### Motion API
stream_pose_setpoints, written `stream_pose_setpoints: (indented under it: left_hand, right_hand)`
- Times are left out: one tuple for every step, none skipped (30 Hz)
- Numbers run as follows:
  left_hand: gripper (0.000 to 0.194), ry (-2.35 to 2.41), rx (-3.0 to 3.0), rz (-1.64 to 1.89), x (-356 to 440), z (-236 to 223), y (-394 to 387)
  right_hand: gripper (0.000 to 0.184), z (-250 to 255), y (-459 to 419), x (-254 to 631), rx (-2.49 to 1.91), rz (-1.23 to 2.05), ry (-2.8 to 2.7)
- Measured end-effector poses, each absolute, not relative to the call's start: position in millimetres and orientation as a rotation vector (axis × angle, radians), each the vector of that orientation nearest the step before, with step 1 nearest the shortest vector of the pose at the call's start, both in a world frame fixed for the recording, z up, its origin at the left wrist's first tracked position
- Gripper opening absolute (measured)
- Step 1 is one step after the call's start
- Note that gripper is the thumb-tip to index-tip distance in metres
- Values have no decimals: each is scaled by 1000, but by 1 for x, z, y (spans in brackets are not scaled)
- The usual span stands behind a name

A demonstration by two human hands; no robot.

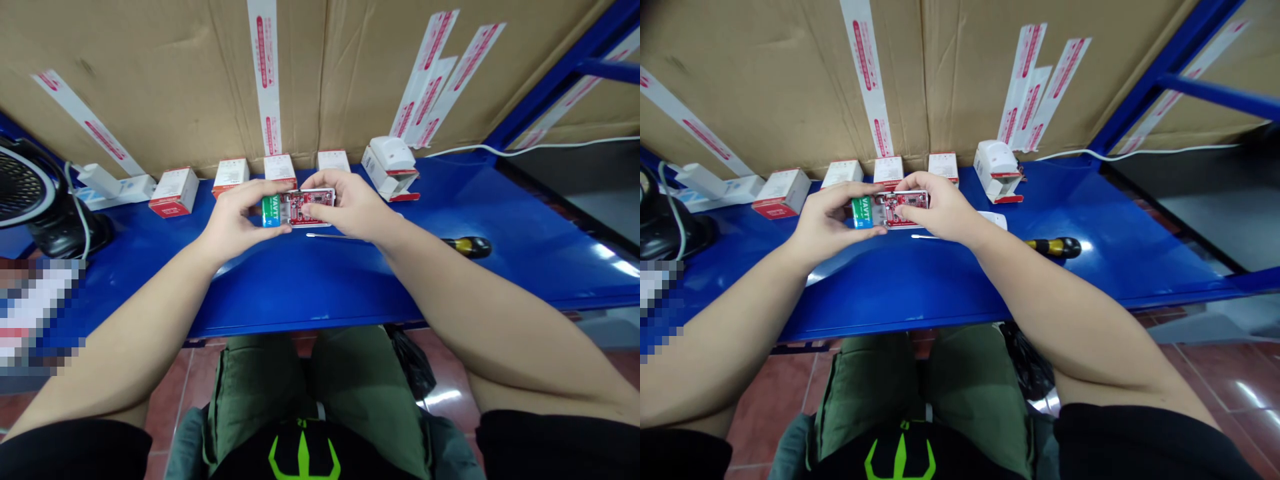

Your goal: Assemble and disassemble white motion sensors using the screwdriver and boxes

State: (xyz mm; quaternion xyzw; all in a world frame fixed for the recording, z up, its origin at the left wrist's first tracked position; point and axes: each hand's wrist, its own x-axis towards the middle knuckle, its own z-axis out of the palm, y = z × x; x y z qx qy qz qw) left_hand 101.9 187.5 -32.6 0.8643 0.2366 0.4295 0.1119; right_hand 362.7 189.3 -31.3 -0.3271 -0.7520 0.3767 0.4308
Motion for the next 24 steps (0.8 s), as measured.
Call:
stream_pose_setpoints:
  left_hand:
    - [73, 697, 2486, 1265, 102, -34, 187]
    - [76, 695, 2438, 1265, 103, -35, 187]
    - [77, 694, 2396, 1259, 103, -35, 186]
    - [76, 694, 2363, 1240, 104, -36, 186]
    - [73, 696, 2335, 1211, 104, -36, 186]
    - [71, 697, 2304, 1182, 104, -36, 185]
    - [70, 695, 2269, 1153, 105, -36, 185]
    - [69, 687, 2228, 1126, 105, -36, 185]
    - [70, 674, 2185, 1101, 106, -37, 186]
    - [70, 660, 2141, 1079, 107, -37, 186]
    - [69, 649, 2095, 1064, 107, -38, 187]
    - [69, 640, 2053, 1053, 108, -38, 187]
    - [70, 633, 2015, 1044, 108, -39, 188]
    - [70, 625, 1983, 1036, 107, -39, 188]
    - [70, 613, 1958, 1027, 107, -39, 189]
    - [70, 598, 1941, 1014, 106, -39, 189]
    - [71, 581, 1931, 1000, 105, -39, 189]
    - [71, 566, 1925, 990, 104, -39, 189]
    - [71, 554, 1922, 989, 104, -39, 190]
    - [71, 549, 1918, 993, 104, -39, 190]
    - [71, 547, 1912, 1003, 104, -39, 190]
    - [70, 547, 1902, 1017, 105, -40, 191]
    - [70, 547, 1890, 1033, 106, -41, 191]
    - [69, 545, 1876, 1046, 107, -42, 192]
  right_hand:
    - [33, -30, 189, 363, -816, 942, -1862]
    - [33, -29, 188, 362, -813, 940, -1847]
    - [33, -29, 188, 362, -808, 940, -1829]
    - [34, -29, 188, 362, -803, 949, -1810]
    - [35, -29, 188, 362, -800, 968, -1792]
    - [37, -29, 188, 362, -800, 992, -1778]
    - [38, -29, 188, 362, -803, 1014, -1765]
    - [39, -30, 188, 362, -811, 1031, -1753]
    - [39, -30, 189, 362, -821, 1044, -1741]
    - [40, -31, 189, 362, -830, 1055, -1729]
    - [41, -32, 189, 361, -838, 1068, -1717]
    - [41, -33, 189, 361, -843, 1080, -1703]
    - [42, -33, 189, 361, -846, 1090, -1689]
    - [41, -34, 189, 361, -847, 1099, -1678]
    - [41, -35, 189, 360, -846, 1108, -1670]
    - [41, -35, 189, 360, -845, 1121, -1663]
    - [41, -35, 189, 360, -844, 1137, -1660]
    - [42, -35, 188, 360, -841, 1158, -1660]
    - [42, -35, 188, 360, -839, 1180, -1663]
    - [42, -34, 188, 360, -839, 1199, -1667]
    - [43, -34, 187, 360, -839, 1214, -1671]
    - [43, -34, 187, 361, -837, 1226, -1674]
    - [44, -34, 187, 361, -831, 1232, -1675]
    - [44, -34, 187, 361, -822, 1235, -1673]
